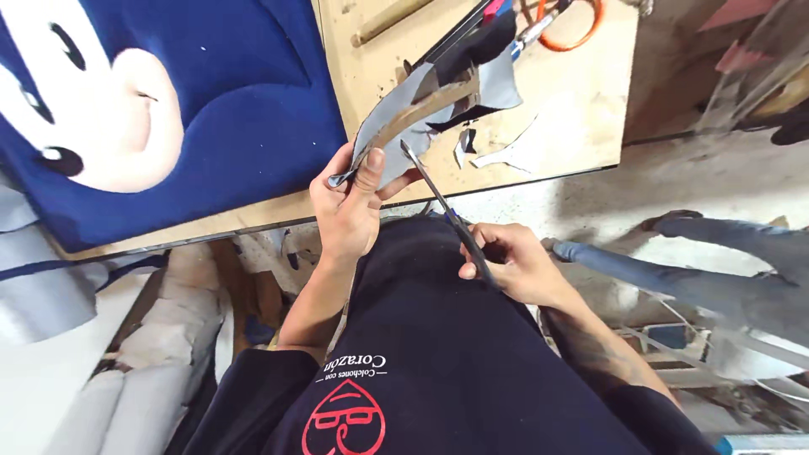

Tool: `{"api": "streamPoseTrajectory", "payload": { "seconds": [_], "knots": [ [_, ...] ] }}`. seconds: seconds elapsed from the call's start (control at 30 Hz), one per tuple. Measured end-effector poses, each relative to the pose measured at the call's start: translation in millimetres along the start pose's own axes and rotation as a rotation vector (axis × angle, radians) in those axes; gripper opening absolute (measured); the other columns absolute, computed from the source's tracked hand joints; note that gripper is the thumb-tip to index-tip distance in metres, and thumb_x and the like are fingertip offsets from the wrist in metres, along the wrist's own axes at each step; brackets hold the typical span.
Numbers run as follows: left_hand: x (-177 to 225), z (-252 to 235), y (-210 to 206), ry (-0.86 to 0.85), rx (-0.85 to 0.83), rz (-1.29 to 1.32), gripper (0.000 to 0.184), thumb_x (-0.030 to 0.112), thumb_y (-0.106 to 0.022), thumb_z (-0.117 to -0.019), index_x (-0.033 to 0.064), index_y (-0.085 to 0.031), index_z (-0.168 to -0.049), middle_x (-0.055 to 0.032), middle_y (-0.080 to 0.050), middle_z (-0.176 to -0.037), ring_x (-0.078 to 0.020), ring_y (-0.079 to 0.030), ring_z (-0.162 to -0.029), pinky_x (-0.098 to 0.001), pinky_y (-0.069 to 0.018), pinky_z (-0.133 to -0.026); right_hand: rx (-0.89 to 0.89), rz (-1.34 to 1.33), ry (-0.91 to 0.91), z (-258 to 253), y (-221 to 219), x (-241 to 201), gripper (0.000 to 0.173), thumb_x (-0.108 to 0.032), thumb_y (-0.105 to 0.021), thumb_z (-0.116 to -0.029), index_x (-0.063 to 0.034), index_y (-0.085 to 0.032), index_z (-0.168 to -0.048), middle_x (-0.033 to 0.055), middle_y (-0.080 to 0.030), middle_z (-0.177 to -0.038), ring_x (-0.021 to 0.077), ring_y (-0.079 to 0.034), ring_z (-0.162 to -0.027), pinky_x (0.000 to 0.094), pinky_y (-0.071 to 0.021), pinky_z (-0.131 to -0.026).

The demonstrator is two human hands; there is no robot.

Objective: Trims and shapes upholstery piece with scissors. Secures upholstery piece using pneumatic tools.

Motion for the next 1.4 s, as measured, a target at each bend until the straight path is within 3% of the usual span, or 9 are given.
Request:
{"api": "streamPoseTrajectory", "payload": {
  "seconds": [0.13,0.3,0.4,0.57,0.87,1.0,1.13,1.27,1.4],
  "knots": [
    [-3.0,1.9,-2.8,0.01,0.012,-0.024,0.023,0.012,-0.059,-0.104,0.0001,-0.06,-0.124,-0.0166,-0.069,-0.115,-0.0312,-0.073,-0.099,-0.0532,-0.0633,-0.087,-0.103,-0.001,-0.016,1.1,0.0,4.4,0.054,-0.064,-0.07,-0.0889,-0.0117,-0.062,-0.101,-0.0028,-0.063,-0.087,0.0048,-0.059,-0.076,0.0237,-0.0494,-0.063],
    [-1.4,2.4,-3.6,0.031,0.017,0.002,0.024,0.01,-0.06,-0.1036,-0.0014,-0.059,-0.125,-0.0192,-0.067,-0.119,-0.0353,-0.071,-0.107,-0.0571,-0.0615,-0.091,-0.059,-0.089,0.014,1.7,1.1,7.3,0.038,-0.047,-0.075,-0.0928,-0.0109,-0.064,-0.089,-0.0037,-0.064,-0.079,0.0018,-0.057,-0.066,0.0195,-0.0457,-0.056],
    [-3.2,4.6,-7.3,0.039,0.005,-0.018,0.024,0.01,-0.058,-0.1042,-0.0009,-0.059,-0.125,-0.0173,-0.069,-0.115,-0.0321,-0.073,-0.101,-0.0551,-0.0629,-0.088,-0.172,-0.041,-0.015,3.5,1.8,9.7,0.061,-0.066,-0.069,-0.0884,-0.0092,-0.062,-0.11,-0.0026,-0.062,-0.093,0.0048,-0.06,-0.084,0.0232,-0.0523,-0.07],
    [-2.6,4.7,-7.3,0.048,0.006,-0.006,0.026,0.008,-0.058,-0.1041,-0.003,-0.058,-0.127,-0.0191,-0.067,-0.119,-0.0345,-0.071,-0.106,-0.058,-0.0618,-0.09,-0.054,-0.117,0.046,8.0,5.8,11.6,0.036,-0.044,-0.076,-0.0923,-0.01,-0.064,-0.088,-0.0027,-0.066,-0.082,0.003,-0.06,-0.069,0.0208,-0.0491,-0.06],
    [-0.9,6.7,-10.7,0.047,0.008,-0.01,0.028,0.008,-0.058,-0.1042,-0.0033,-0.057,-0.129,-0.0177,-0.068,-0.116,-0.0319,-0.073,-0.103,-0.0584,-0.0622,-0.088,-0.082,-0.158,0.053,11.2,8.4,10.1,0.032,-0.039,-0.077,-0.0929,-0.01,-0.064,-0.09,-0.0028,-0.066,-0.085,0.0043,-0.062,-0.074,0.0222,-0.0519,-0.064],
    [-1.6,10.6,-12.8,0.033,0.001,-0.043,0.028,0.008,-0.058,-0.1043,-0.0029,-0.058,-0.13,-0.0157,-0.068,-0.115,-0.0289,-0.073,-0.099,-0.0557,-0.0634,-0.086,-0.195,-0.109,0.051,9.0,7.0,10.4,0.054,-0.059,-0.07,-0.091,-0.0084,-0.06,-0.107,-0.0012,-0.062,-0.099,0.007,-0.061,-0.09,0.0247,-0.0529,-0.075],
    [-1.6,12.9,-8.7,0.023,0.012,-0.069,0.029,0.007,-0.057,-0.1047,-0.0033,-0.058,-0.132,-0.0167,-0.067,-0.118,-0.0302,-0.072,-0.103,-0.0574,-0.0633,-0.086,-0.058,-0.21,0.048,8.3,8.8,13.5,0.027,-0.034,-0.08,-0.0901,-0.012,-0.064,-0.089,-0.0032,-0.067,-0.086,0.0055,-0.063,-0.074,0.0237,-0.0539,-0.064],
    [-0.4,15.0,-9.5,0.021,0.013,-0.088,0.029,0.008,-0.058,-0.104,-0.0035,-0.059,-0.131,-0.0162,-0.068,-0.114,-0.0285,-0.073,-0.097,-0.0537,-0.0648,-0.083,-0.156,-0.152,0.045,6.2,6.3,14.4,0.049,-0.054,-0.076,-0.0885,-0.009,-0.063,-0.103,-0.0016,-0.063,-0.098,0.0072,-0.062,-0.088,0.0247,-0.054,-0.074],
    [-1.7,14.1,-6.4,0.017,0.027,-0.07,0.029,0.007,-0.058,-0.1037,-0.0042,-0.058,-0.131,-0.017,-0.067,-0.116,-0.0297,-0.073,-0.1,-0.0558,-0.0643,-0.084,-0.058,-0.183,0.034,6.6,5.7,14.4,0.029,-0.034,-0.081,-0.0895,-0.0103,-0.065,-0.09,-0.0016,-0.068,-0.087,0.0066,-0.064,-0.075,0.0242,-0.0547,-0.065]
  ]
}}
Point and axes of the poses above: each hand's wrist, its own z-axis away from the middle knuckle, its own y-axis out of the back of the hand, x = y × z, the point moved 2 cm from there along -z, towards the middle knuckle
